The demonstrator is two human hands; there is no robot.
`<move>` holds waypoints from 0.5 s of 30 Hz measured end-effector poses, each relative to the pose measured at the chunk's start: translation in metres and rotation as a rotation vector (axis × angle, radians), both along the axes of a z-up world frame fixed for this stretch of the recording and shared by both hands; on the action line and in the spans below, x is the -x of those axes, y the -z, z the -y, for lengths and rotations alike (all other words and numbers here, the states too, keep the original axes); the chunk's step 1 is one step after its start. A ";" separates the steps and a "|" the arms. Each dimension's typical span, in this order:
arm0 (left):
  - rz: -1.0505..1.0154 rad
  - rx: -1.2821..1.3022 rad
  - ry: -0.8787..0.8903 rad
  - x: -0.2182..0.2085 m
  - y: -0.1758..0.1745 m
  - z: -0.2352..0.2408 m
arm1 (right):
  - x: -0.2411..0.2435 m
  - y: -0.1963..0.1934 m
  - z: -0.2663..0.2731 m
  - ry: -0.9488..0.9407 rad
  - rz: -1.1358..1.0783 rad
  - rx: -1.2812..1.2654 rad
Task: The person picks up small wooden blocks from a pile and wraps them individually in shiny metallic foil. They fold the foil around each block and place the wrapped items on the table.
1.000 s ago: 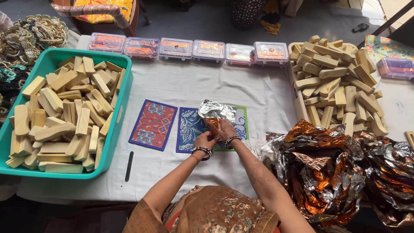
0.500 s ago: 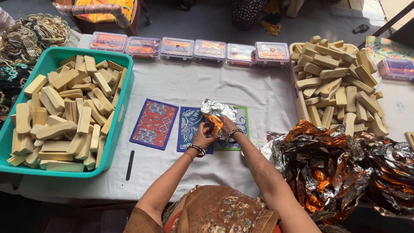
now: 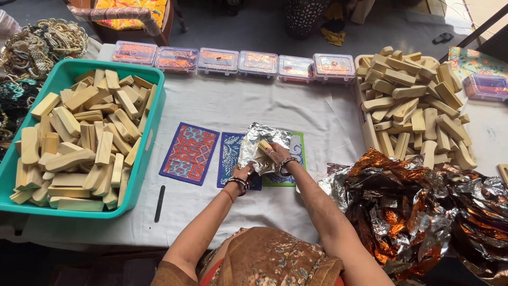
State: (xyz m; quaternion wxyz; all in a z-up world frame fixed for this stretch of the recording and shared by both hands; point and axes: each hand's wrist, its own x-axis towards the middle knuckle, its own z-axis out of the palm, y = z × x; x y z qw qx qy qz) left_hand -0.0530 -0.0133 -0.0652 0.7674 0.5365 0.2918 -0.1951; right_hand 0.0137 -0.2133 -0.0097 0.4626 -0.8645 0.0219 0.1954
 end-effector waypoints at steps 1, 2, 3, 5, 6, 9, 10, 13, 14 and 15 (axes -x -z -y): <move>0.002 -0.001 0.001 0.005 0.000 0.001 | -0.002 0.001 0.000 0.001 0.002 -0.001; -0.071 0.052 -0.061 0.013 0.001 0.003 | -0.002 0.003 0.001 -0.033 0.026 0.026; -0.144 0.104 -0.123 0.020 0.001 0.005 | -0.002 0.005 0.002 -0.067 0.051 0.053; -0.075 0.108 -0.129 0.018 0.013 -0.007 | 0.002 -0.005 0.000 -0.069 0.088 0.028; -0.010 0.110 -0.135 0.019 0.020 -0.012 | 0.007 -0.009 -0.001 -0.070 0.118 0.002; 0.093 -0.059 -0.277 0.002 -0.007 -0.054 | 0.007 -0.004 -0.001 -0.060 0.098 -0.062; 0.091 -0.060 -0.276 0.004 -0.039 -0.058 | 0.006 -0.001 -0.001 -0.059 0.096 -0.064; 0.295 -0.798 -0.265 0.013 -0.123 -0.061 | 0.004 0.005 0.000 -0.070 0.126 -0.012; 0.643 -1.090 -0.269 0.019 -0.144 -0.054 | 0.003 0.007 0.000 -0.060 0.111 -0.044; 1.002 -1.368 -0.257 0.025 -0.164 -0.046 | 0.002 0.008 0.001 -0.050 0.096 -0.076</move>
